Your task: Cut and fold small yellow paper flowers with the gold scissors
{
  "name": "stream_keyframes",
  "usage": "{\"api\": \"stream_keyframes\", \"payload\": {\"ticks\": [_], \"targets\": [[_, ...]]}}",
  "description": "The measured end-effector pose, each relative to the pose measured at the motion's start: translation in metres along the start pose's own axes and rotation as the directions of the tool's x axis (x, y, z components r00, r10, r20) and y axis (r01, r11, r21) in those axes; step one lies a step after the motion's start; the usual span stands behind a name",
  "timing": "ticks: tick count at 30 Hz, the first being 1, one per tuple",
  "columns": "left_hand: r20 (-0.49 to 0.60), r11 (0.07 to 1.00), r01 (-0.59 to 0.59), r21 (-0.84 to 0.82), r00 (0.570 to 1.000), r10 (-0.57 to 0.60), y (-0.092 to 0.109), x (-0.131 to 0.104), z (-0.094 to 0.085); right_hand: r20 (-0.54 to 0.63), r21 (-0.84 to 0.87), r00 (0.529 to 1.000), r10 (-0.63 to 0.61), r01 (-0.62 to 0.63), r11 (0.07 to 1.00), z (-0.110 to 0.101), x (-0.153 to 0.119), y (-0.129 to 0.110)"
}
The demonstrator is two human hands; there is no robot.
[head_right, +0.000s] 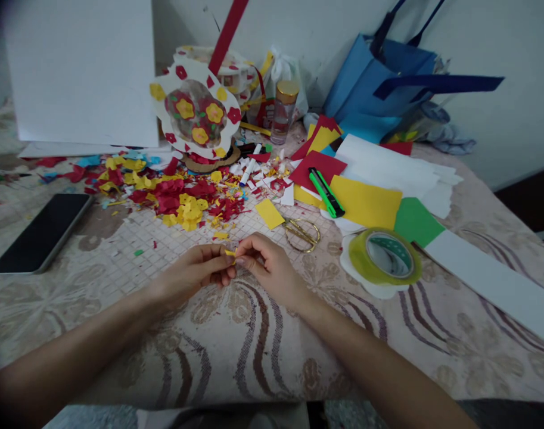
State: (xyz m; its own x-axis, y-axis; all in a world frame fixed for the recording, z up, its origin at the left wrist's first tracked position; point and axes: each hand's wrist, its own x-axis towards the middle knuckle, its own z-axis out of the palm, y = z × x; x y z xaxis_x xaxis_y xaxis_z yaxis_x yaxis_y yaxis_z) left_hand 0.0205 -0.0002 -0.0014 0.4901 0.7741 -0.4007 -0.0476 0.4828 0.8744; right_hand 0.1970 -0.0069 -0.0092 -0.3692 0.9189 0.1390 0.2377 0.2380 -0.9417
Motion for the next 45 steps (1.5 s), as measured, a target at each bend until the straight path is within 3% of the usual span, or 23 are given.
{"api": "stream_keyframes", "payload": {"ticks": [6, 12, 19, 25, 37, 45], "targets": [[0.000, 0.979, -0.114, 0.169, 0.993, 0.116, -0.001, 0.001, 0.002, -0.004, 0.048, 0.996, 0.086, -0.086, 0.995, 0.006, -0.002, 0.001], [-0.009, 0.996, -0.073, 0.055, 0.997, 0.074, -0.003, 0.002, 0.004, -0.057, 0.064, 0.991, 0.119, -0.116, 0.991, 0.007, -0.002, 0.003], [-0.026, 0.995, -0.035, 0.089, 0.999, 0.037, -0.003, 0.001, 0.006, -0.091, 0.000, 0.989, 0.114, -0.114, 0.993, 0.008, -0.002, 0.002], [-0.040, 1.000, -0.024, 0.001, 0.999, 0.024, -0.005, 0.001, 0.007, -0.086, 0.029, 0.990, 0.113, -0.111, 0.993, 0.008, -0.003, 0.006], [-0.049, 0.991, -0.125, 0.047, 0.991, 0.128, -0.006, 0.000, 0.008, -0.110, 0.019, 0.990, 0.086, -0.085, 0.996, 0.009, -0.002, 0.004], [-0.102, 0.991, -0.122, 0.048, 0.987, 0.126, -0.010, 0.003, 0.011, -0.159, -0.047, 0.987, 0.030, -0.038, 0.998, 0.013, -0.003, 0.005]]}}
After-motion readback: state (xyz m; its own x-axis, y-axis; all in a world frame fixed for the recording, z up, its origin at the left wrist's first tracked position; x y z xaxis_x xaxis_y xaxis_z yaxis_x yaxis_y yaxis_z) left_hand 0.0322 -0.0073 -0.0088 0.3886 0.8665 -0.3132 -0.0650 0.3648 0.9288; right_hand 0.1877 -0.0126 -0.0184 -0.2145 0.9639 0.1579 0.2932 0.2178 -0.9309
